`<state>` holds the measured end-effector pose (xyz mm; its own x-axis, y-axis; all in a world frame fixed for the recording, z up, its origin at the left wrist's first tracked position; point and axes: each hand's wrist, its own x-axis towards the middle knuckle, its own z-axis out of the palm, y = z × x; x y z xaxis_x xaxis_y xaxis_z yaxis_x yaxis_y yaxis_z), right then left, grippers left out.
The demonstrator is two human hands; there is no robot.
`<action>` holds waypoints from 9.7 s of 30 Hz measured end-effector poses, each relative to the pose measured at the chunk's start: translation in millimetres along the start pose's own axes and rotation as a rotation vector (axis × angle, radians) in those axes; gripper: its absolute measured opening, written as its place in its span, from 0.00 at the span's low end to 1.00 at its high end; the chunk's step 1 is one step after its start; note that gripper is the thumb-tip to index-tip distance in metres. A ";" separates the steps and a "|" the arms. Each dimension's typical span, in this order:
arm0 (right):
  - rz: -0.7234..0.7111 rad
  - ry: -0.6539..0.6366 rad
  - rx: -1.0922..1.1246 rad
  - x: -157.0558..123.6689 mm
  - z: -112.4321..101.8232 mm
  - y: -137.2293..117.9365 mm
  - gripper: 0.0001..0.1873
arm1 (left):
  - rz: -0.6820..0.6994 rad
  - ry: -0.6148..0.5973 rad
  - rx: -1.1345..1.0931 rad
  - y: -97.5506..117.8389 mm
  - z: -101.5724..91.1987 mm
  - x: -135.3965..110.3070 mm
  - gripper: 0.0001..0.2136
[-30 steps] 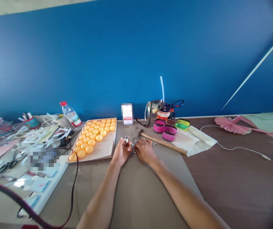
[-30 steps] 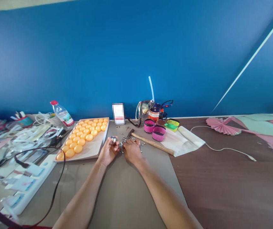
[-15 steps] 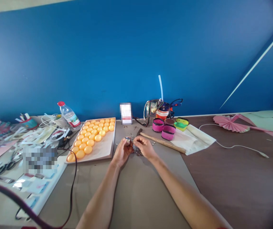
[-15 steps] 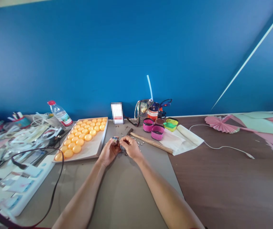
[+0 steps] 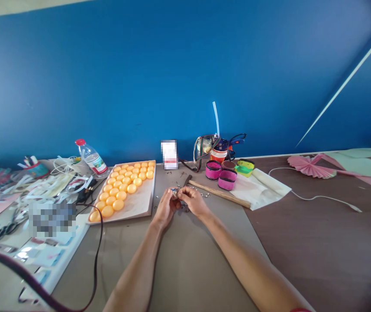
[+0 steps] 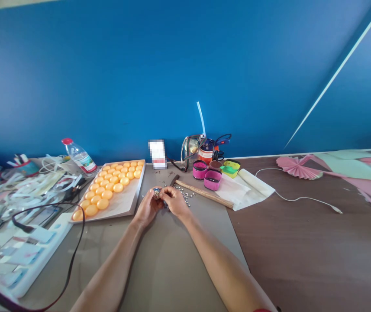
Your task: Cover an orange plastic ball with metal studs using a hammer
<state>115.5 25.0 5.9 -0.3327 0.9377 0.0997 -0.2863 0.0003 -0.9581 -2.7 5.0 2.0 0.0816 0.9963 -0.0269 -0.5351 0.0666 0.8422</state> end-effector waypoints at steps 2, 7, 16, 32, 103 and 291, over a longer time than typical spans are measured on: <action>0.011 -0.007 0.021 0.1 -0.6 1.5 0.14 | 0.016 0.002 0.019 -0.9 -0.5 0.1 0.14; 0.041 -0.022 0.049 0.4 -3.3 7.2 0.14 | 0.044 0.003 0.050 -2.4 -1.6 -0.2 0.12; 0.060 -0.056 0.119 0.5 -4.0 7.9 0.15 | 0.037 0.049 0.079 -4.4 -4.6 -2.0 0.11; 0.035 -0.144 0.016 -1.6 -6.2 -2.2 0.14 | 0.098 0.061 0.201 -9.7 -7.6 1.4 0.14; -0.545 0.642 -1.282 -3.2 -42.7 0.9 0.14 | -0.019 0.054 -0.284 10.1 -7.7 0.8 0.14; -0.643 0.525 -1.096 -11.1 -24.6 0.9 0.12 | -0.017 0.210 -0.595 9.9 -19.2 1.5 0.23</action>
<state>141.0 23.2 -2.7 0.0336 0.6879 0.7251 0.6715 0.5218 -0.5261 -24.0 8.2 -0.1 -0.0399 0.9803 -0.1936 -0.9164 0.0414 0.3982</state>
